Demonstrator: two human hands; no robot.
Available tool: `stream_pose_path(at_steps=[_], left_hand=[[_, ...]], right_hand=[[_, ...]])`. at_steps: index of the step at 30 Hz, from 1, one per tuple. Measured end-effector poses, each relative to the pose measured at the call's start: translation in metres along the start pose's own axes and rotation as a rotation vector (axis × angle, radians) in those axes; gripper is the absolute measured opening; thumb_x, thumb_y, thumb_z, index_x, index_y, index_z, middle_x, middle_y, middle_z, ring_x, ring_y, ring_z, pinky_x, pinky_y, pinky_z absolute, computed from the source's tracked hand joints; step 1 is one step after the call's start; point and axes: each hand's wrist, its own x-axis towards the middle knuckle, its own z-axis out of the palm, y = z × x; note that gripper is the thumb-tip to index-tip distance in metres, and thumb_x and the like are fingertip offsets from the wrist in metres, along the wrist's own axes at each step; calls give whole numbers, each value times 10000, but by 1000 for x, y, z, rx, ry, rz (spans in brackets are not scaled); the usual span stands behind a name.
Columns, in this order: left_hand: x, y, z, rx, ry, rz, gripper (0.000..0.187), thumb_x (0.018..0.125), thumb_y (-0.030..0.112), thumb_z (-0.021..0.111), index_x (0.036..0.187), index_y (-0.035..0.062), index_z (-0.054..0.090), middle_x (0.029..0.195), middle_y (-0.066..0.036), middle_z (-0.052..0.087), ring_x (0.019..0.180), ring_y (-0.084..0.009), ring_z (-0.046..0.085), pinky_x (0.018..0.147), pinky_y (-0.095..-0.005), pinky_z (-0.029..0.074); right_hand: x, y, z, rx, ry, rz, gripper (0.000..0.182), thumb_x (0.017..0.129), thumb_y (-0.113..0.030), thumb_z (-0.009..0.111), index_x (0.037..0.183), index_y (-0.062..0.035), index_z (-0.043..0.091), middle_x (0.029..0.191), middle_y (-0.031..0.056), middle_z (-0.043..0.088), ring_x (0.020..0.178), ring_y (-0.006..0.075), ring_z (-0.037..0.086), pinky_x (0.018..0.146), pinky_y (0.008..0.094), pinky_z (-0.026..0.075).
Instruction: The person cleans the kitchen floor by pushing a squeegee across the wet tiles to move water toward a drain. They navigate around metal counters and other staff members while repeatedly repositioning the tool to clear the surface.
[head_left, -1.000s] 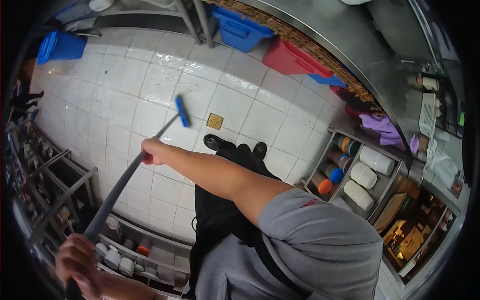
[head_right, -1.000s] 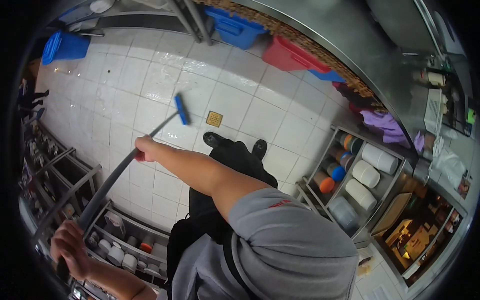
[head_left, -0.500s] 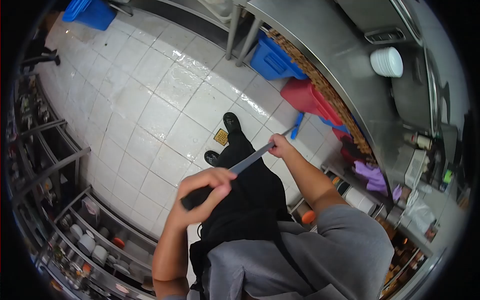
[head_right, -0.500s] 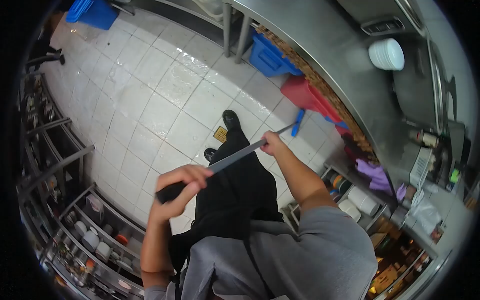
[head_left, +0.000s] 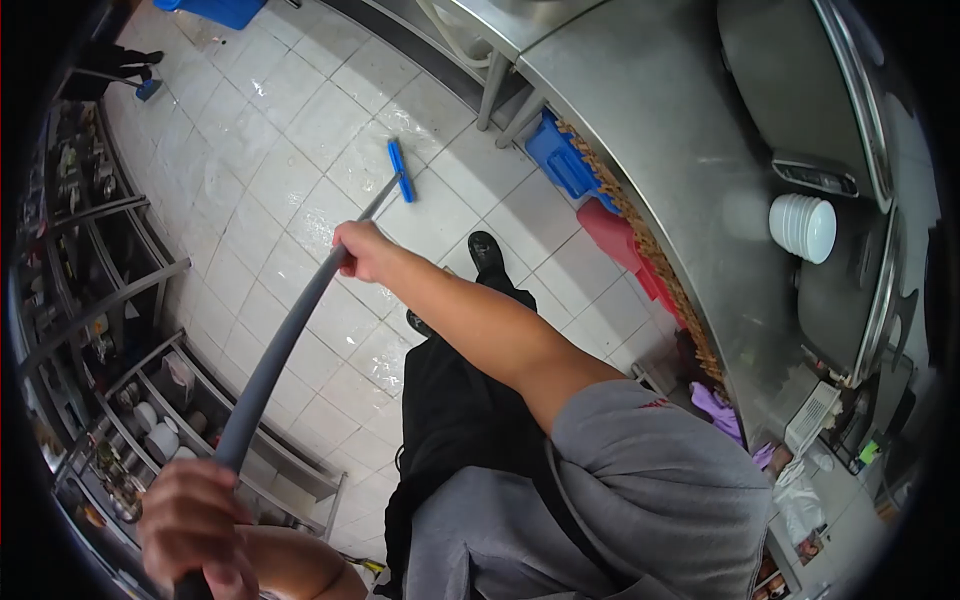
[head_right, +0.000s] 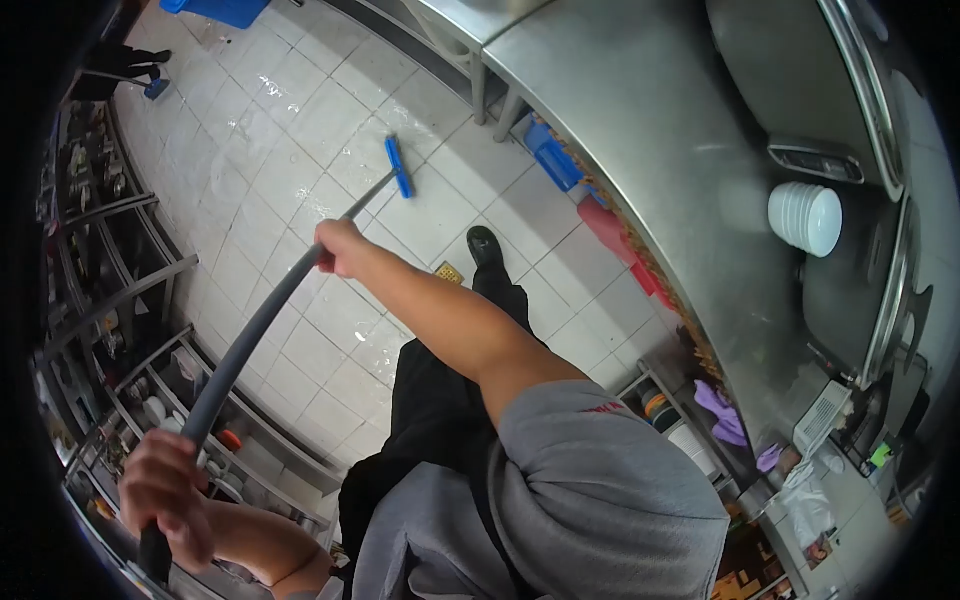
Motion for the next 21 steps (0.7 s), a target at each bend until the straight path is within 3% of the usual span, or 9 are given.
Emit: stream_pose_path(at_steps=[2, 4, 6, 9, 10, 14, 18, 19, 21], left_hand=[[-3, 9, -5, -93, 83, 157, 325, 928, 322, 556, 704, 117, 442, 573, -2, 453, 533, -141, 501, 611, -325, 443], [1, 7, -8, -189, 91, 144, 314, 916, 313, 579, 709, 114, 451, 574, 18, 477, 499, -124, 493, 572, -290, 437], [3, -22, 3, -550, 86, -18, 217, 875, 196, 615, 728, 82, 503, 588, -53, 529, 591, -214, 585, 717, -433, 507], [8, -69, 59, -514, 228, -220, 234, 868, 195, 643, 728, 61, 511, 616, -89, 542, 667, -264, 609, 820, -494, 499], [8, -73, 73, -513, 265, -261, 248, 873, 203, 645, 728, 55, 510, 622, -96, 540, 688, -277, 614, 853, -511, 490], [-17, -58, 43, -362, 295, -312, 291, 928, 259, 586, 722, 80, 484, 618, -47, 490, 670, -214, 573, 905, -486, 455], [-5, -18, 35, -291, 175, -165, 289, 867, 239, 647, 686, 79, 489, 527, -28, 501, 516, -195, 559, 713, -431, 511], [0, -6, 39, -263, 187, -121, 287, 844, 220, 669, 671, 82, 486, 507, -13, 491, 469, -179, 533, 608, -375, 494], [4, 12, 40, -229, 168, -104, 292, 836, 228, 683, 669, 79, 496, 510, -14, 497, 469, -175, 535, 590, -360, 497]], right_hand=[[-26, 10, -6, 91, 27, -32, 81, 747, -59, 568, 751, -90, 493, 669, 65, 481, 540, 201, 485, 430, 363, 391], [-73, 9, -39, 125, 120, 4, 96, 751, -62, 563, 793, -106, 489, 705, 57, 471, 561, 201, 468, 433, 364, 381], [-75, -2, -102, 60, 235, 5, 93, 741, -65, 555, 763, -113, 479, 693, 51, 449, 562, 193, 468, 408, 334, 352], [-36, -46, -166, 29, 398, -25, 91, 739, -65, 529, 689, -96, 459, 621, 51, 425, 485, 169, 406, 400, 314, 311], [-26, -55, -165, -92, 369, -16, 63, 740, -64, 518, 704, -89, 473, 654, 73, 457, 509, 176, 422, 413, 306, 321], [-10, -48, -113, 14, 386, -27, 36, 740, -59, 517, 730, -78, 488, 697, 91, 467, 545, 187, 442, 424, 308, 332], [-19, -17, -105, 60, 327, 30, 47, 773, -62, 487, 815, -54, 504, 729, 115, 526, 560, 213, 490, 458, 349, 372], [-24, -7, -95, 22, 247, 57, 51, 763, -54, 495, 813, -53, 502, 723, 114, 523, 557, 215, 491, 457, 355, 378], [-25, 7, -67, -16, 140, 105, 67, 742, -40, 508, 807, -56, 501, 709, 108, 514, 548, 216, 490, 456, 367, 389]])
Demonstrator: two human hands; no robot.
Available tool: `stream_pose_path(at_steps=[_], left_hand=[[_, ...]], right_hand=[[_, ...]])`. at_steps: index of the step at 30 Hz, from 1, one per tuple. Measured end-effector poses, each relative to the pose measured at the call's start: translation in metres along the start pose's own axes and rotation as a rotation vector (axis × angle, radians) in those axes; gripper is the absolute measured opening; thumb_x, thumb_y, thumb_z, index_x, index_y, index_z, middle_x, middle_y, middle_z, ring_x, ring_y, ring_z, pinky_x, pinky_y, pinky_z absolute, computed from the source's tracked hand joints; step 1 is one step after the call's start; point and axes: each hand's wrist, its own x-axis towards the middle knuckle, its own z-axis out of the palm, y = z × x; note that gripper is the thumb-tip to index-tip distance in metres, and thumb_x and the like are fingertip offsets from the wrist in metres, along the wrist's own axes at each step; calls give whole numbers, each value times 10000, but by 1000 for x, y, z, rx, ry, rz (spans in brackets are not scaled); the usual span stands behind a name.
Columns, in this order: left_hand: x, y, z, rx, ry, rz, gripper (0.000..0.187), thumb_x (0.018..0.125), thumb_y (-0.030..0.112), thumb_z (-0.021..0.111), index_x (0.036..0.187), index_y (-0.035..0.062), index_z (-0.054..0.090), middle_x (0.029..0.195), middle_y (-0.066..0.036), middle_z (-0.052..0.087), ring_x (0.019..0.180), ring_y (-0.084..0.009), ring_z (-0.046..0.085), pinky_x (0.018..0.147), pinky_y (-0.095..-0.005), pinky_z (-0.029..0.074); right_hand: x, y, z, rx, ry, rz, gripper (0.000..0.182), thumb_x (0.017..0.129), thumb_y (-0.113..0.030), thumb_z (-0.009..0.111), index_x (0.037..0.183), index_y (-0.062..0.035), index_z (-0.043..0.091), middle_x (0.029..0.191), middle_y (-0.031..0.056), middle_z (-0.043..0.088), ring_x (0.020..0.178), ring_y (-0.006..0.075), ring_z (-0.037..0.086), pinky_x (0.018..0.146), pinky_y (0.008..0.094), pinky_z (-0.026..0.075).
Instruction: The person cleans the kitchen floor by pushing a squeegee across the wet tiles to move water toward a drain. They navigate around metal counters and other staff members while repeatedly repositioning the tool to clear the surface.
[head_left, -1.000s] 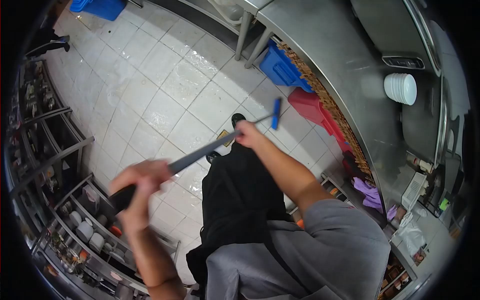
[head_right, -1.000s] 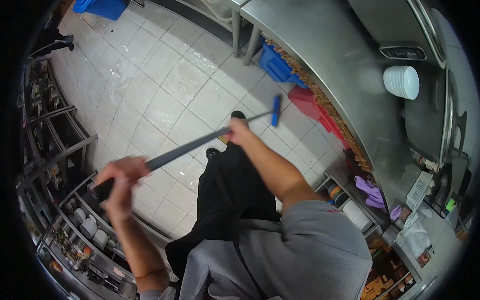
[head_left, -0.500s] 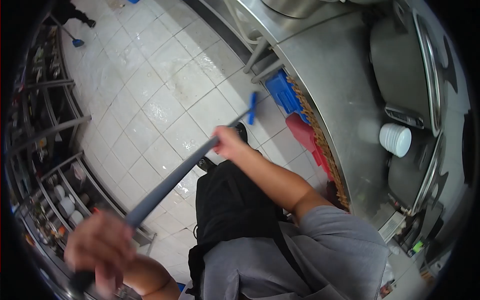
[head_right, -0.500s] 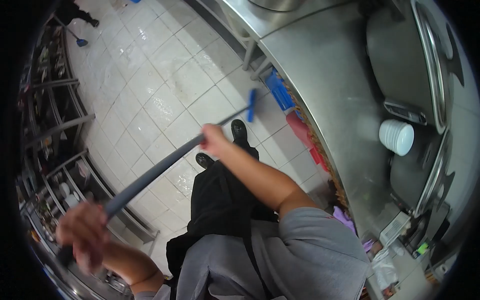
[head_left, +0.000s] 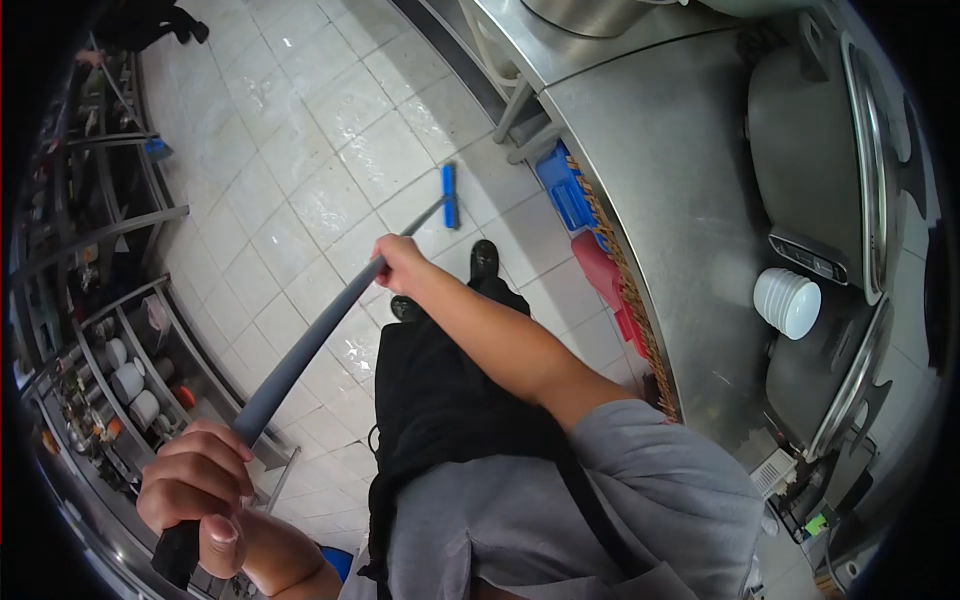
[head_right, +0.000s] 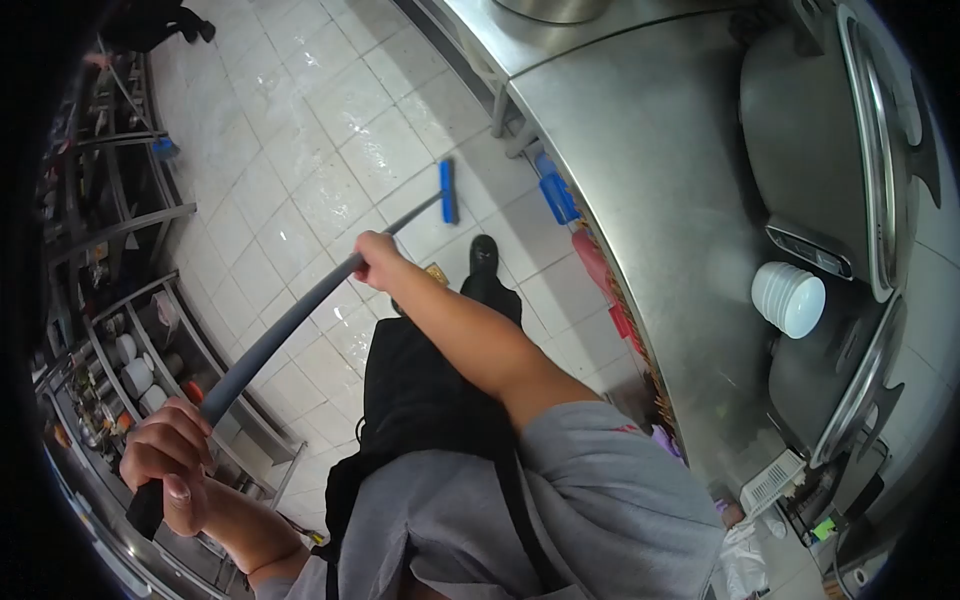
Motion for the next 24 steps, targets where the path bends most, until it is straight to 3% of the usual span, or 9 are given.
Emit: stream_pose_path(at_steps=[3, 7, 9, 12, 13, 17, 20, 21, 24], left_hand=[[4, 7, -6, -80, -246, 213, 237, 819, 176, 721, 696, 53, 560, 545, -45, 552, 490, -184, 568, 549, -361, 530], [3, 10, -28, -123, -220, 270, 269, 824, 189, 710, 656, 101, 520, 513, 1, 558, 439, -101, 550, 506, -247, 507], [6, -21, -55, -515, -264, 246, 202, 808, 103, 704, 682, 46, 557, 556, -65, 560, 502, -192, 579, 553, -365, 537], [19, -71, -36, -727, -18, -87, 224, 770, 69, 691, 647, 35, 507, 549, -73, 506, 479, -214, 469, 510, -346, 413], [23, -98, -34, -732, -60, -169, 238, 814, 46, 669, 649, 38, 498, 609, -67, 533, 561, -220, 518, 570, -349, 434], [47, -191, -37, -607, -297, -317, 261, 885, 13, 634, 666, 30, 494, 727, -64, 586, 663, -157, 544, 605, -297, 444], [68, -203, -106, -546, -15, -320, 272, 916, 79, 581, 661, 46, 491, 663, -45, 548, 598, -142, 503, 562, -299, 410], [81, -193, -134, -665, -23, -165, 282, 924, 124, 531, 658, 59, 464, 589, -33, 486, 530, -148, 446, 517, -311, 379], [103, -135, -194, -495, -61, 53, 300, 934, 237, 525, 680, 99, 448, 535, 13, 423, 449, -116, 372, 469, -287, 347]], right_hand=[[-6, 0, 26, -5, -91, 13, 100, 725, -33, 528, 814, -71, 501, 686, 90, 488, 552, 217, 491, 457, 387, 406], [-56, 0, 6, 82, -11, -40, 84, 747, -39, 573, 734, -96, 512, 687, 55, 482, 620, 190, 515, 496, 366, 447], [-79, 3, -30, 137, 63, -93, 111, 740, -40, 584, 768, -113, 505, 738, 51, 483, 638, 186, 505, 539, 363, 452], [-61, 10, -107, 249, 276, -69, 160, 691, -47, 564, 672, -102, 415, 643, 62, 416, 511, 211, 438, 419, 321, 369], [-52, 12, -135, 222, 265, -25, 121, 733, -40, 533, 768, -81, 424, 679, 69, 402, 506, 204, 444, 388, 303, 354], [43, 21, -191, 281, 382, 71, 89, 751, -55, 508, 733, -94, 431, 648, 61, 439, 479, 184, 458, 372, 274, 394], [140, 28, -105, 261, 257, -84, 30, 835, -71, 481, 844, -47, 464, 877, 101, 496, 753, 229, 537, 560, 313, 487], [189, 31, -85, 384, -53, -26, 35, 857, -75, 478, 866, -42, 478, 856, 105, 486, 721, 241, 511, 561, 358, 464], [134, -8, 114, 282, -60, -73, 64, 799, -96, 507, 842, -75, 465, 779, 86, 467, 642, 212, 499, 470, 326, 352]])
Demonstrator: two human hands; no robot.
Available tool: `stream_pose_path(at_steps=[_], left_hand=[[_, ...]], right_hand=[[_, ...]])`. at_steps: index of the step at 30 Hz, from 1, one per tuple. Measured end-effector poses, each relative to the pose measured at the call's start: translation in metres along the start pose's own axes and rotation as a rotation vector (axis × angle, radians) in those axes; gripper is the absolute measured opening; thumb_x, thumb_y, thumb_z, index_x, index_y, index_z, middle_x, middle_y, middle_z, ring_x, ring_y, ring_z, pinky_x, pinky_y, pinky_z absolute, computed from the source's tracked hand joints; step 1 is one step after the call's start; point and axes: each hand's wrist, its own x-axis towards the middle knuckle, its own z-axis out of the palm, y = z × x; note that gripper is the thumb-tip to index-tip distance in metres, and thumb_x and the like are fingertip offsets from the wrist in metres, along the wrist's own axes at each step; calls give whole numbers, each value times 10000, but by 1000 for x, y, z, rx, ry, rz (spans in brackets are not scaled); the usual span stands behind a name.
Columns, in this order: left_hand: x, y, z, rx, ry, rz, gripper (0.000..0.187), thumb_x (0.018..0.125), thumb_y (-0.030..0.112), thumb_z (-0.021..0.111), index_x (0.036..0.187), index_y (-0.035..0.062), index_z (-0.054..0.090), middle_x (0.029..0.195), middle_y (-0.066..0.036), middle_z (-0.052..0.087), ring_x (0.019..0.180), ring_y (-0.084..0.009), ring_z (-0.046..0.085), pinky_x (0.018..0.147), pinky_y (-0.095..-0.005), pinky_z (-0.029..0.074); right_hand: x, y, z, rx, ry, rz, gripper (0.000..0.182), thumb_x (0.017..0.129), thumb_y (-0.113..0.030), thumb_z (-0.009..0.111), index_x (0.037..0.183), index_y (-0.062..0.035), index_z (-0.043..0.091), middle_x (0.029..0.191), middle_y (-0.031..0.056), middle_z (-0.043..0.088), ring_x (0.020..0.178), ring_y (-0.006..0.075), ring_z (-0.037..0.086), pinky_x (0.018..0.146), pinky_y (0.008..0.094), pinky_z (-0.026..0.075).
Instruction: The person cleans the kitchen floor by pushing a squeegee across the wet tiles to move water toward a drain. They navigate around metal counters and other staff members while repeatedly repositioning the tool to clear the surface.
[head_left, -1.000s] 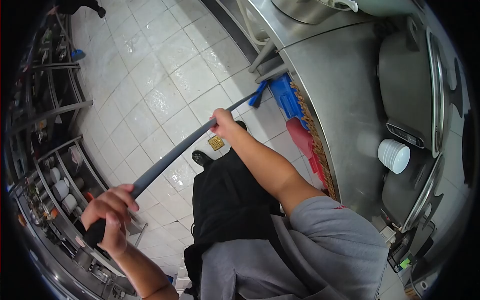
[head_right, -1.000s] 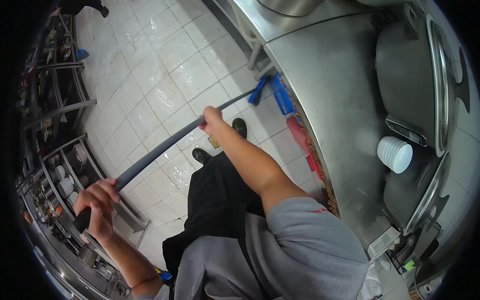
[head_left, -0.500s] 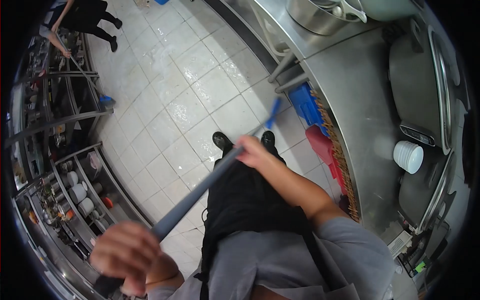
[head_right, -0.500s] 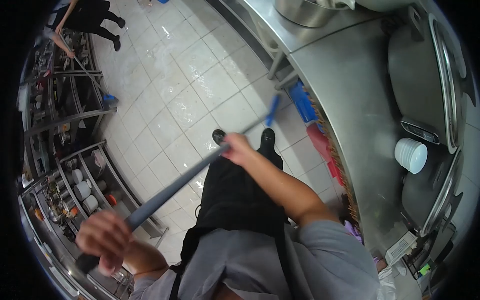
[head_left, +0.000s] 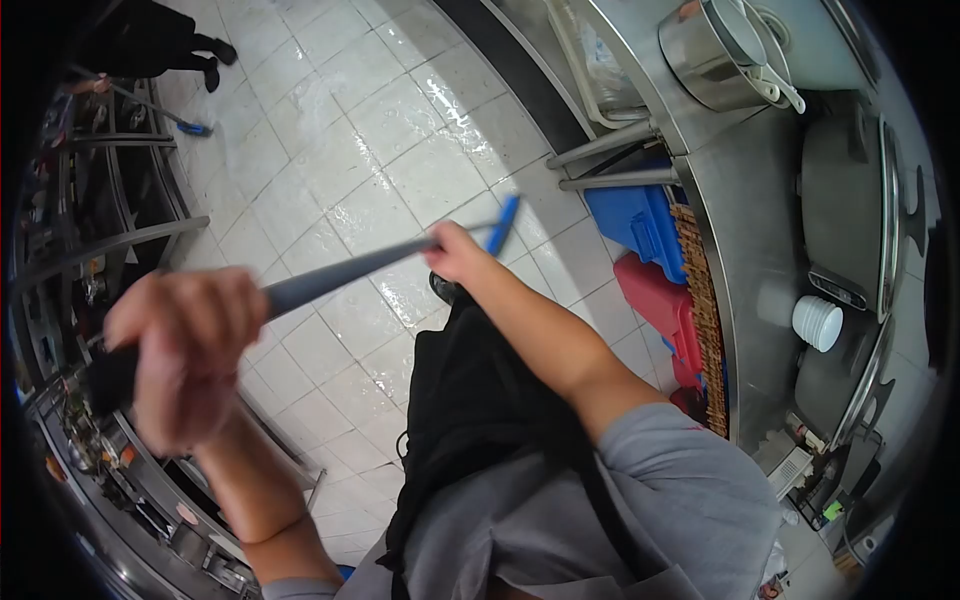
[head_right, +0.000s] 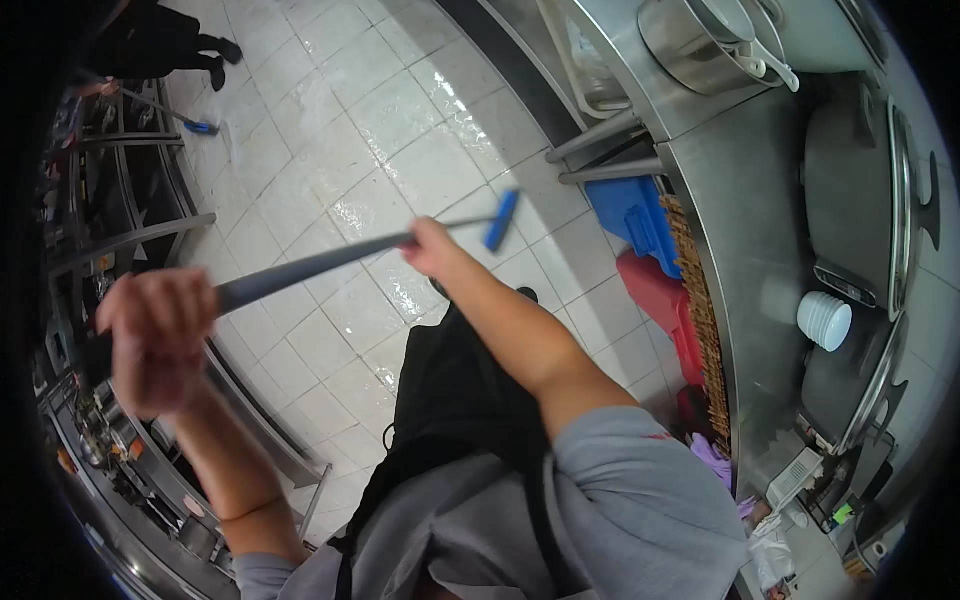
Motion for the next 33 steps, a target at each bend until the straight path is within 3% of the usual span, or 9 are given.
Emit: stream_pose_path(at_steps=[5, 9, 16, 18, 20, 25, 31, 32, 33], left_hand=[[-10, 43, 17, 340, -185, 249, 368, 895, 293, 636, 633, 125, 440, 476, 49, 400, 364, -80, 381, 369, -247, 334], [-19, 59, 13, 45, -207, 341, 360, 859, 263, 699, 622, 110, 475, 448, 45, 432, 328, -87, 383, 351, -244, 355], [24, -37, 12, -138, 46, -318, 271, 909, 169, 580, 699, 73, 437, 647, -70, 499, 596, -181, 487, 613, -365, 417], [61, -94, 21, -260, 347, -303, 188, 948, 126, 541, 800, 73, 439, 749, -79, 496, 721, -181, 492, 735, -378, 413], [105, -124, 21, -63, 585, -300, 225, 967, 139, 530, 770, 90, 432, 661, -44, 458, 607, -156, 454, 623, -347, 403], [239, -88, -42, -30, 538, -122, 363, 985, 241, 509, 661, 93, 438, 546, 16, 299, 475, -107, 307, 484, -273, 270], [295, -8, -100, -1, 176, 89, 303, 905, 243, 449, 633, 125, 387, 598, -12, 300, 539, -140, 284, 601, -289, 291], [290, -7, -70, 217, 540, 161, 316, 900, 232, 428, 607, 144, 348, 595, -13, 305, 561, -139, 303, 635, -307, 299], [289, 2, -80, 73, 295, 139, 321, 916, 227, 407, 613, 153, 331, 582, -13, 306, 592, -132, 333, 665, -320, 300]], right_hand=[[4, -9, 112, -167, -164, 2, 73, 758, -78, 548, 785, -100, 483, 691, 54, 481, 586, 182, 494, 472, 328, 376], [-62, -5, 93, -128, -31, -27, 176, 721, -46, 605, 685, -119, 449, 639, 29, 448, 567, 176, 483, 507, 306, 419], [-96, -60, -105, 73, 267, 92, 85, 782, -41, 506, 742, -74, 438, 674, 67, 467, 542, 199, 493, 433, 271, 394], [-66, -77, -122, 127, 331, 112, 70, 788, -36, 492, 750, -66, 441, 668, 74, 473, 526, 200, 497, 421, 262, 402], [-30, -99, -110, 200, 424, 33, 59, 806, -30, 470, 762, -60, 446, 682, 87, 477, 533, 193, 505, 427, 255, 415], [64, -163, 69, 395, 217, -107, 99, 867, -77, 444, 775, -77, 405, 722, 83, 437, 550, 172, 457, 407, 274, 349], [90, -236, 287, 140, -175, -121, 35, 787, -55, 468, 782, -54, 433, 687, 97, 450, 556, 205, 466, 437, 304, 344], [92, -242, 304, 64, -164, -84, 39, 783, -56, 476, 774, -59, 437, 683, 95, 453, 548, 206, 466, 437, 305, 350], [93, -249, 318, -19, -158, -49, 45, 780, -58, 484, 766, -63, 442, 678, 94, 456, 540, 208, 466, 436, 307, 356]])
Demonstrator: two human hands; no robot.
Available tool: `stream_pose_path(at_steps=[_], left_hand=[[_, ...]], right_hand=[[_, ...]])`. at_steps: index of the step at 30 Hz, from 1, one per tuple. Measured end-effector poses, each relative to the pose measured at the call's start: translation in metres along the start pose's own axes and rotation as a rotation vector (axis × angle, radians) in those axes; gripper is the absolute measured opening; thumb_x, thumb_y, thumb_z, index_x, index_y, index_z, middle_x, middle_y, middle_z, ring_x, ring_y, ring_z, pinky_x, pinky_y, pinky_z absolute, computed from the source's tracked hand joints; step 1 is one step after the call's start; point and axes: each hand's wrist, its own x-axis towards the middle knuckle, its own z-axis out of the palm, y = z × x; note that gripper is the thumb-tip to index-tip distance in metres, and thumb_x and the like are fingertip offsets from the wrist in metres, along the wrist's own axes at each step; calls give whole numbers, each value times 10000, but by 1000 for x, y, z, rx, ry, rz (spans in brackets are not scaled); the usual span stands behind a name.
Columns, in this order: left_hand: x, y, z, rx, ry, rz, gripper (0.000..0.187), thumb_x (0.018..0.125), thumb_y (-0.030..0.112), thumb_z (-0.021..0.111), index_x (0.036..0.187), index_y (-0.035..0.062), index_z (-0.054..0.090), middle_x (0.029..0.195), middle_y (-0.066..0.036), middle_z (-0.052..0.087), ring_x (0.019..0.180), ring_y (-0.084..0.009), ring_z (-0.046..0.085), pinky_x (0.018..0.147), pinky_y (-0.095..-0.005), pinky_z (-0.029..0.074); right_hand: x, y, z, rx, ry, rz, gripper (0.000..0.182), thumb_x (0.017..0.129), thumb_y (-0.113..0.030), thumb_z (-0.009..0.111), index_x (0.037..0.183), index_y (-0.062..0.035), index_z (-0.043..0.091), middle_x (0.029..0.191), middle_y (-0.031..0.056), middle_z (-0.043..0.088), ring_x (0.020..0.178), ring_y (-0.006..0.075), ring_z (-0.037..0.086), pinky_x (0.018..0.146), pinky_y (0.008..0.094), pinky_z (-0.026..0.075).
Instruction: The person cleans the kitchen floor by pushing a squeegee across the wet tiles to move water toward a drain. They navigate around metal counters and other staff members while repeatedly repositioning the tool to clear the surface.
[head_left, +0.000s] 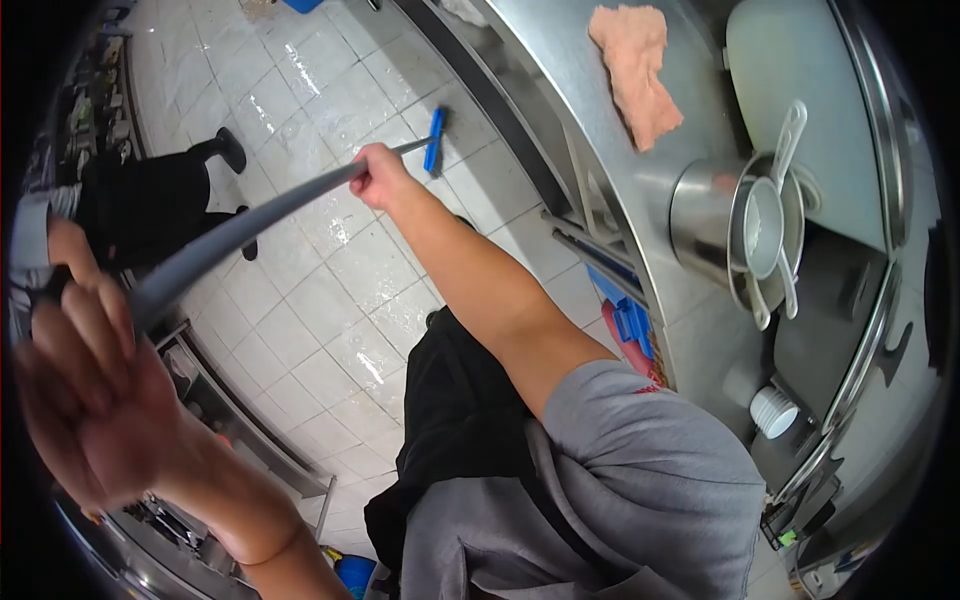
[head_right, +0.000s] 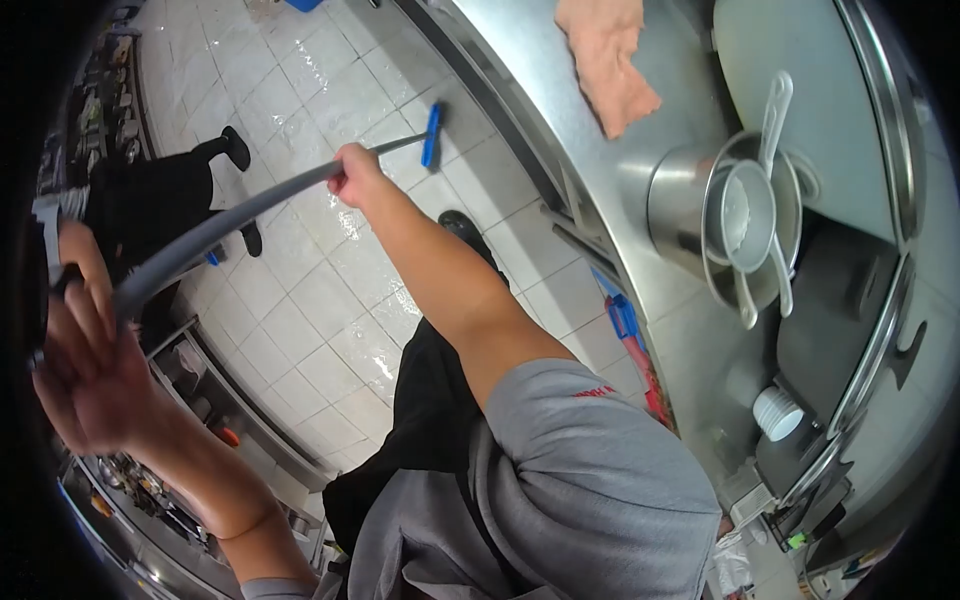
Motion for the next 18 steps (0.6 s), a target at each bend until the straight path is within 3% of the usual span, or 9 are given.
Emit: stream_pose_path(at_steps=[3, 5, 6, 7, 10, 12, 14, 18], left_hand=[[13, 17, -8, 99, -10, 87, 325, 927, 205, 389, 612, 161, 326, 567, -6, 318, 550, -118, 331, 623, -301, 303], [23, 26, -26, -88, -62, -51, 353, 960, 218, 377, 615, 159, 333, 546, 11, 315, 491, -100, 305, 569, -267, 296], [25, 7, -25, -104, 57, -23, 374, 994, 218, 363, 627, 147, 351, 531, 27, 314, 440, -85, 250, 514, -241, 276], [29, -18, -25, -103, 108, -53, 332, 1005, 222, 354, 691, 118, 384, 537, -2, 334, 423, -93, 289, 462, -238, 295], [35, -91, -14, -143, 294, -269, 328, 986, 191, 411, 668, 115, 385, 488, -2, 300, 415, -110, 312, 465, -274, 331], [52, -91, -16, -75, 344, -249, 357, 985, 189, 421, 638, 124, 368, 482, -1, 296, 412, -114, 301, 480, -284, 334], [65, -71, -31, -40, 280, -163, 378, 993, 196, 401, 625, 126, 354, 487, -3, 301, 423, -114, 288, 493, -282, 326], [69, -36, -57, 113, 159, -21, 379, 999, 174, 323, 621, 141, 310, 571, -12, 343, 514, -116, 325, 609, -306, 336]], right_hand=[[-24, 7, 3, -20, 47, 37, 68, 788, -85, 520, 830, -96, 468, 723, 83, 480, 584, 212, 501, 450, 337, 381], [-45, 15, -28, -14, 131, 62, 90, 793, -86, 523, 857, -105, 463, 763, 76, 476, 614, 209, 507, 467, 357, 395], [-50, 18, -56, 40, 130, 36, 95, 797, -80, 513, 870, -109, 459, 784, 74, 462, 616, 206, 492, 477, 369, 396], [-51, 14, -76, 59, 274, 17, 76, 799, -83, 506, 850, -107, 454, 752, 71, 447, 584, 197, 465, 462, 343, 378], [-20, -8, -146, 31, 376, 67, 41, 821, -79, 476, 808, -105, 447, 720, 41, 463, 571, 166, 468, 448, 290, 353], [-8, -13, -103, 27, 385, 39, 142, 779, -59, 488, 708, -123, 384, 632, 25, 383, 473, 146, 372, 397, 266, 295], [29, -10, -70, -14, 272, 131, 28, 826, -90, 480, 803, -93, 463, 738, 71, 480, 611, 192, 484, 446, 300, 358], [90, 0, 31, -91, 43, 189, 46, 786, -64, 497, 785, -84, 455, 693, 90, 461, 551, 211, 463, 440, 320, 353]])
